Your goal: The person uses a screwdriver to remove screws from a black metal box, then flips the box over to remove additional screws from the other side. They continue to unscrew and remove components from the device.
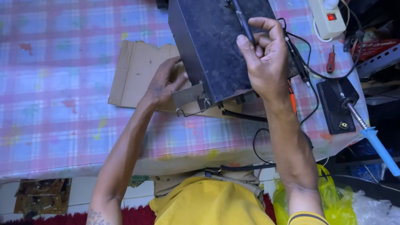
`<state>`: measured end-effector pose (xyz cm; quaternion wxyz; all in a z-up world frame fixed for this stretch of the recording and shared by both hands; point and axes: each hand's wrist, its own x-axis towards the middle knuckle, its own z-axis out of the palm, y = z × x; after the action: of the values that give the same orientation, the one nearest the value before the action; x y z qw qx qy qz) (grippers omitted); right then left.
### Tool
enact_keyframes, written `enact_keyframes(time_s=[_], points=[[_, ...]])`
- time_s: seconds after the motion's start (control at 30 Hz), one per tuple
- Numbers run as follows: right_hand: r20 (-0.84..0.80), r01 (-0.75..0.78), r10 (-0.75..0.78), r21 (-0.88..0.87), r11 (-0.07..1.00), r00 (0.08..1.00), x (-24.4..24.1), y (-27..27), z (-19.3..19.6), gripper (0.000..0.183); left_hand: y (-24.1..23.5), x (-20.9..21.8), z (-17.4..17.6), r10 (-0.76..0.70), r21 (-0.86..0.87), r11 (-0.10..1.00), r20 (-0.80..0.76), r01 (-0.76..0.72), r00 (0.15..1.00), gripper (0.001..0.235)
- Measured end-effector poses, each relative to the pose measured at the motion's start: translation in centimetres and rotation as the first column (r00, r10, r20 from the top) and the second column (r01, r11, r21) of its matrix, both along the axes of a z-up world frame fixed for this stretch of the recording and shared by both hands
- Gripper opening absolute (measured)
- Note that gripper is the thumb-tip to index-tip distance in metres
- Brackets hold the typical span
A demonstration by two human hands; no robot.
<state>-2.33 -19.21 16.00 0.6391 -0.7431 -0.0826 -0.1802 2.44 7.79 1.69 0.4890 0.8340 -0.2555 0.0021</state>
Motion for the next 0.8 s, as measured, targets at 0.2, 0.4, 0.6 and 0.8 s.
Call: enact_keyframes(time_s=[0.2,0.4,0.6,0.8], points=[[0.027,-0.070,0.071,-0.039,0.997,0.997,-1.0,0.7,1.5,0.028,-0.2,0.3,-8.9,-0.032,0.646,0.763,0.020,0.011,0.999,0.091],[0.025,-0.039,0.038,0.022,0.999,0.999,-1.7,1.2,1.2,0.027,-6.1,-0.6,-13.8,0.159,0.440,0.881,0.068,-0.173,0.985,0.092],[0.056,0.022,-0.024,0.050,0.999,0.998,-2.4,1.6,-3.9,0.030,-4.3,-0.4,-9.7,0.232,-0.369,0.879,-0.221,-0.302,0.947,0.041],[-0.025,-0.002,0.005,0.113,0.994,1.000,-4.8,5.0,-4.5,0.038,1.1,0.7,-9.0,-0.049,-0.658,0.458,-0.690,-0.598,0.722,0.052]])
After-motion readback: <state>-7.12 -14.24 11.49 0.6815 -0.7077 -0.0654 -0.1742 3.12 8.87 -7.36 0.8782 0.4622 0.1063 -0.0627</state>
